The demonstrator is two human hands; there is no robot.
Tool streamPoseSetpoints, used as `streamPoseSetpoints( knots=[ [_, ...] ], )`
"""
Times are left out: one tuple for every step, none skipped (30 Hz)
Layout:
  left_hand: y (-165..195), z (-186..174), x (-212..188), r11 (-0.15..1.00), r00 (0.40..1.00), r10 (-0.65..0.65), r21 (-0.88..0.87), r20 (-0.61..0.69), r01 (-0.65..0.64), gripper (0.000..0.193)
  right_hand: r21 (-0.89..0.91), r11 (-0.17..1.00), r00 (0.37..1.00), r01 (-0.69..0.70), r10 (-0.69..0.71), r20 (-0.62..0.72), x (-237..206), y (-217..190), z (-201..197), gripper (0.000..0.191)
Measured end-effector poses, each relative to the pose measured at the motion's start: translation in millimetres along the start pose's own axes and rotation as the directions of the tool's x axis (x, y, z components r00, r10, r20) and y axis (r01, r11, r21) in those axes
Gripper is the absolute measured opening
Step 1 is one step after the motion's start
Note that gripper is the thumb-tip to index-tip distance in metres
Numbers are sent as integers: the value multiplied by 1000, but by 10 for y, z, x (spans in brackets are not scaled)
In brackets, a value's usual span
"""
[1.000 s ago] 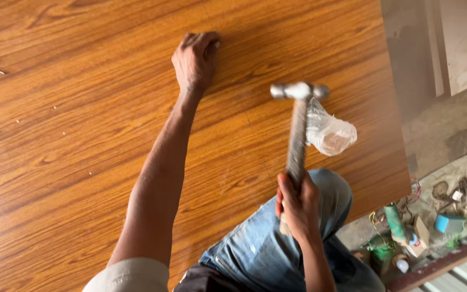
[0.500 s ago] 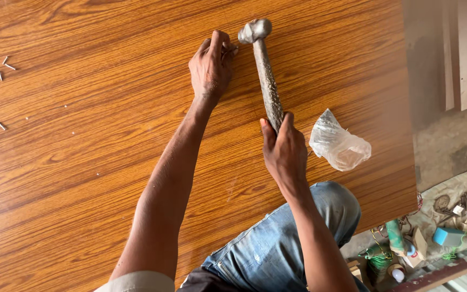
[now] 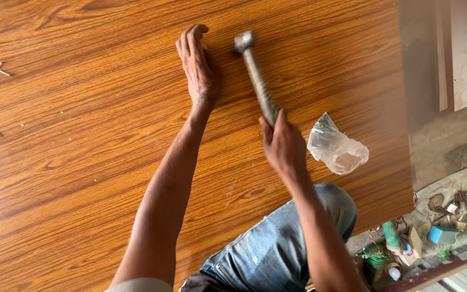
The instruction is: The person hammers multiple small nails into a large wooden board using a hammer. The person picks up nails one by one, positions them on the board, and strikes them with the hammer until they are flush with the surface.
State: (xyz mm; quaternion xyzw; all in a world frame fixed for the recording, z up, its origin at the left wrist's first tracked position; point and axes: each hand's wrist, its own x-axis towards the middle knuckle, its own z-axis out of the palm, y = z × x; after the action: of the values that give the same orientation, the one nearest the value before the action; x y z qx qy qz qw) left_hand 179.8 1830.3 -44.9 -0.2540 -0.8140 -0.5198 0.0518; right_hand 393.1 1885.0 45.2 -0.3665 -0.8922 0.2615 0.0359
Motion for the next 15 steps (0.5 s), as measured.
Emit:
streamPoseSetpoints(
  knots=[
    [10,-2,3,1000,999,-28,-9,17,28,49,-7,999,998,-38,38,51,16,26,-3,30],
    [16,-1,7,999,999,-37,-11,25,37,48,-16,997,992,-76,78,98,25,52,-2,32],
    [23,2,7,998,998,-56,-11,25,56,46,50,999,999,-9,11,-41,11,71,4,32],
    [27,4,2,996,996,-90,-6,29,90,45,103,993,985,64,-46,-167,-21,88,13,32],
    [28,10,1,996,996,-89,0,30,89,44,150,979,952,137,-88,-293,-51,100,32,33],
    [27,16,5,997,997,-73,6,25,73,43,203,967,947,153,-85,-309,-81,110,58,35],
    [26,20,12,998,998,-53,13,16,53,42,257,951,941,174,-83,-329,-96,119,92,37],
    [24,21,17,998,999,-49,28,11,49,41,306,934,936,185,-73,-346,-101,131,127,40],
    [27,23,26,999,999,-42,35,10,41,39,159,978,969,138,-100,-225,-97,145,162,39],
    [31,25,43,999,1000,-28,40,3,28,38,2,994,988,112,-111,-105,-68,164,193,37],
    [39,22,58,999,1000,-19,39,3,19,39,-156,982,994,105,-103,22,-60,178,218,36],
    [55,13,69,999,1000,-19,41,9,19,39,-132,987,995,94,-97,-21,-44,195,233,36],
    [60,13,80,999,1000,-12,40,18,11,39,-107,991,994,79,-87,-73,-44,200,244,36],
    [69,11,103,999,1000,-13,53,19,12,40,-81,994,988,79,-89,-126,-43,202,245,36],
    [81,4,105,997,999,-28,66,28,26,41,-29,998,985,62,-66,-160,-54,193,242,37]
  ],
)
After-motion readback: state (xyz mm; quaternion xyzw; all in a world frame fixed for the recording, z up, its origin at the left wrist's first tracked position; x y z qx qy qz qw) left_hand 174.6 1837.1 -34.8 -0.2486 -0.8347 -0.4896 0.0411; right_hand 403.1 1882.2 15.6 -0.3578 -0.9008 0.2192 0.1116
